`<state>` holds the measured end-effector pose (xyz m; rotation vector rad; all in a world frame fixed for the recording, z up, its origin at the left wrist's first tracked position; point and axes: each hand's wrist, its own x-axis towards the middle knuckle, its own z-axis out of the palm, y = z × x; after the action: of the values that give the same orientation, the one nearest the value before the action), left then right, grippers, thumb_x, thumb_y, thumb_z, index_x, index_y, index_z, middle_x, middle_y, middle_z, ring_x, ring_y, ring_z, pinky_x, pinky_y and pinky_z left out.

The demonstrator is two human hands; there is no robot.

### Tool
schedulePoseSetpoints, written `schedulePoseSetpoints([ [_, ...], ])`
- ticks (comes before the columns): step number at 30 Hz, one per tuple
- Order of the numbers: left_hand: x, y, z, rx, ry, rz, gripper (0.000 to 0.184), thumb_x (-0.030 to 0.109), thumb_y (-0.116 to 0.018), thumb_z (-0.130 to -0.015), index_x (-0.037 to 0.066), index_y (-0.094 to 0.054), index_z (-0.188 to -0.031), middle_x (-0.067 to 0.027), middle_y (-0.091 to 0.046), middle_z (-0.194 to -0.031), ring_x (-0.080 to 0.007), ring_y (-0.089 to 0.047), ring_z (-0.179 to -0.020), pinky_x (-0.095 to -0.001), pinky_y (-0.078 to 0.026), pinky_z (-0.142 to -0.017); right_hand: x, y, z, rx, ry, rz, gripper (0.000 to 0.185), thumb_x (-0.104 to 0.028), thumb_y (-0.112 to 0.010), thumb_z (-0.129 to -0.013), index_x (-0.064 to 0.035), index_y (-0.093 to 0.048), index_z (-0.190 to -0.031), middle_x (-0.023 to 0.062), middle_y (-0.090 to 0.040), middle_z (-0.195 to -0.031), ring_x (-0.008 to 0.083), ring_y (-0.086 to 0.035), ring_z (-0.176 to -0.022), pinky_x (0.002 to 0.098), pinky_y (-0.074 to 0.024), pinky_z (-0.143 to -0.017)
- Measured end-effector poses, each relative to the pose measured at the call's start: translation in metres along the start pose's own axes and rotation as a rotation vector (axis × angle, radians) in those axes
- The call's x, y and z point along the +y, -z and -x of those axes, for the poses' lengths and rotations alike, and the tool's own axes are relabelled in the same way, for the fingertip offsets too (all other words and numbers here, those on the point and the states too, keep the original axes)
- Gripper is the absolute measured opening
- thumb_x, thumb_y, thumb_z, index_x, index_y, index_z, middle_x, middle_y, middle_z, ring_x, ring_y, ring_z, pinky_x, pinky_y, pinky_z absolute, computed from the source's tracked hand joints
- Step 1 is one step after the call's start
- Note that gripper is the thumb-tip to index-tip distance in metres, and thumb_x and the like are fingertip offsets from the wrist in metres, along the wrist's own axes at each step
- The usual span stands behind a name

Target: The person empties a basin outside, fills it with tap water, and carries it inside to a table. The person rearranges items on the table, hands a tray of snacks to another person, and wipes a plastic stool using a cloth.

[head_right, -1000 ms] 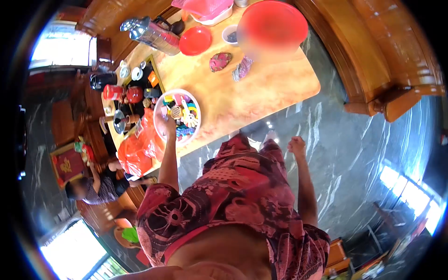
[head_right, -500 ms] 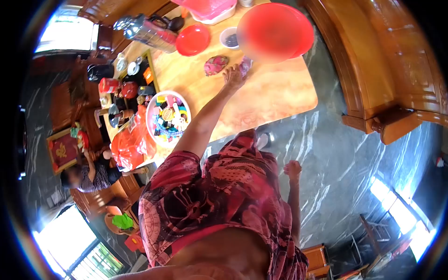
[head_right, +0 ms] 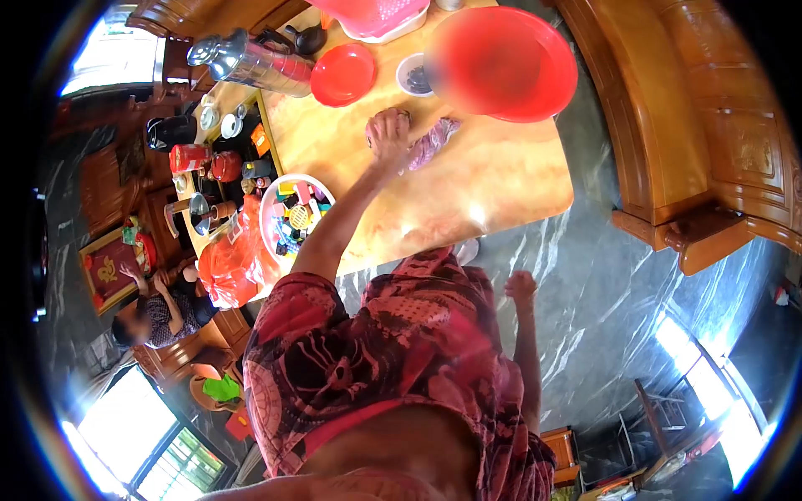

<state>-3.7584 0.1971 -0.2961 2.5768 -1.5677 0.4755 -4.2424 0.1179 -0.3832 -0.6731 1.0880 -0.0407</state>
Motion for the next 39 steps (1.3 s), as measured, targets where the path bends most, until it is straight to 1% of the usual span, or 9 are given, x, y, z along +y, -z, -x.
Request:
schedulePoseSetpoints([
  [2,-0.026,0.005,-0.024,-0.067,0.224,0.136,0.057,0.032,-0.065,-0.065,0.008,-0.047,-0.114,-0.0233,-0.039,-0.116,-0.0403,-0.036,-0.112,-0.0652,-0.025,-0.089,-0.045,-0.043,0.011,0.207,0.090,0.402,0.021,-0.016,-0.051,-0.081,-0.0011,-0.050,-0.097,0.0095,-0.057,-0.074,0.0167,-0.059,-0.057,0.0251,-0.0474,-0.045],
  [8,-0.070,-0.017,-0.028,-0.655,0.472,0.460,0.075,0.040,-0.069,-0.064,0.022,-0.034,-0.128,-0.0177,-0.039,-0.119,-0.0396,-0.039,-0.108,-0.0501,-0.036,-0.091,-0.093,-0.099,-0.014,0.152,0.133,0.363,0.017,-0.008,-0.050,-0.080,-0.0011,-0.051,-0.095,0.0094,-0.057,-0.074,0.0138,-0.056,-0.055,0.0246,-0.0463,-0.044],
  [12,-0.071,-0.015,-0.025,-0.622,0.500,0.400,0.081,0.036,-0.072,-0.060,0.023,-0.032,-0.129,-0.0173,-0.042,-0.115,-0.0398,-0.042,-0.104,-0.0464,-0.041,-0.087,-0.113,-0.182,-0.075,-0.135,0.421,0.478,0.008,-0.005,-0.051,-0.079,-0.0059,-0.050,-0.087,0.0045,-0.052,-0.065,0.0097,-0.051,-0.051,0.0213,-0.0391,-0.040],
  [17,-0.071,0.000,-0.009,-0.553,0.643,0.357,0.070,0.041,-0.069,-0.061,0.023,-0.038,-0.121,-0.0178,-0.049,-0.106,-0.0395,-0.049,-0.096,-0.0469,-0.044,-0.079,-0.132,-0.292,-0.136,-0.142,0.110,0.344,0.027,-0.012,-0.056,-0.078,-0.0046,-0.044,-0.101,0.0037,-0.051,-0.062,0.0095,-0.050,-0.048,0.0232,-0.0390,-0.039],
  [19,-0.098,-0.006,0.008,-0.472,0.753,0.378,0.058,0.045,-0.064,-0.065,0.020,-0.043,-0.112,-0.0196,-0.051,-0.100,-0.0399,-0.050,-0.091,-0.0473,-0.044,-0.077,-0.147,-0.330,-0.140,0.079,0.227,0.669,0.044,-0.024,-0.061,-0.074,0.0024,-0.038,-0.101,0.0173,-0.056,-0.074,0.0280,-0.057,-0.057,0.0356,-0.0460,-0.045],
  [23,-0.176,0.021,0.041,-0.395,1.047,0.152,0.050,0.047,-0.058,-0.068,0.016,-0.045,-0.105,-0.0226,-0.052,-0.093,-0.0402,-0.051,-0.089,-0.0492,-0.044,-0.075,-0.115,-0.345,-0.178,0.282,0.517,0.858,0.072,-0.047,-0.061,-0.068,0.0049,-0.033,-0.108,0.0231,-0.058,-0.082,0.0373,-0.058,-0.079,0.0420,-0.0456,-0.067],
  [32,-0.237,0.015,0.094,-0.488,1.090,0.006,0.066,0.039,-0.069,-0.058,0.017,-0.038,-0.111,-0.0258,-0.046,-0.105,-0.0414,-0.049,-0.098,-0.0482,-0.043,-0.076,-0.137,-0.379,-0.169,0.366,0.191,0.696,0.058,-0.028,-0.061,-0.066,0.0013,-0.031,-0.105,0.0260,-0.050,-0.095,0.0406,-0.052,-0.088,0.0464,-0.0426,-0.073],
  [35,-0.199,0.029,0.056,-0.431,0.898,-0.222,0.070,0.035,-0.063,-0.072,0.013,-0.028,-0.129,-0.0268,-0.032,-0.125,-0.0401,-0.026,-0.119,-0.0546,-0.020,-0.096,-0.113,-0.363,-0.193,0.217,0.249,0.783,0.055,-0.027,-0.061,-0.066,0.0001,-0.034,-0.105,0.0254,-0.050,-0.095,0.0389,-0.052,-0.090,0.0456,-0.0429,-0.072],
  [39,-0.143,0.015,-0.018,-0.089,0.475,0.163,0.081,0.044,-0.066,-0.066,0.009,-0.029,-0.129,-0.0252,-0.025,-0.129,-0.0381,-0.022,-0.122,-0.0553,-0.020,-0.096,-0.050,-0.371,-0.180,-0.130,0.537,1.071,0.076,-0.031,-0.063,-0.067,0.0010,-0.025,-0.124,0.0286,-0.044,-0.109,0.0422,-0.048,-0.096,0.0463,-0.0405,-0.083],
])
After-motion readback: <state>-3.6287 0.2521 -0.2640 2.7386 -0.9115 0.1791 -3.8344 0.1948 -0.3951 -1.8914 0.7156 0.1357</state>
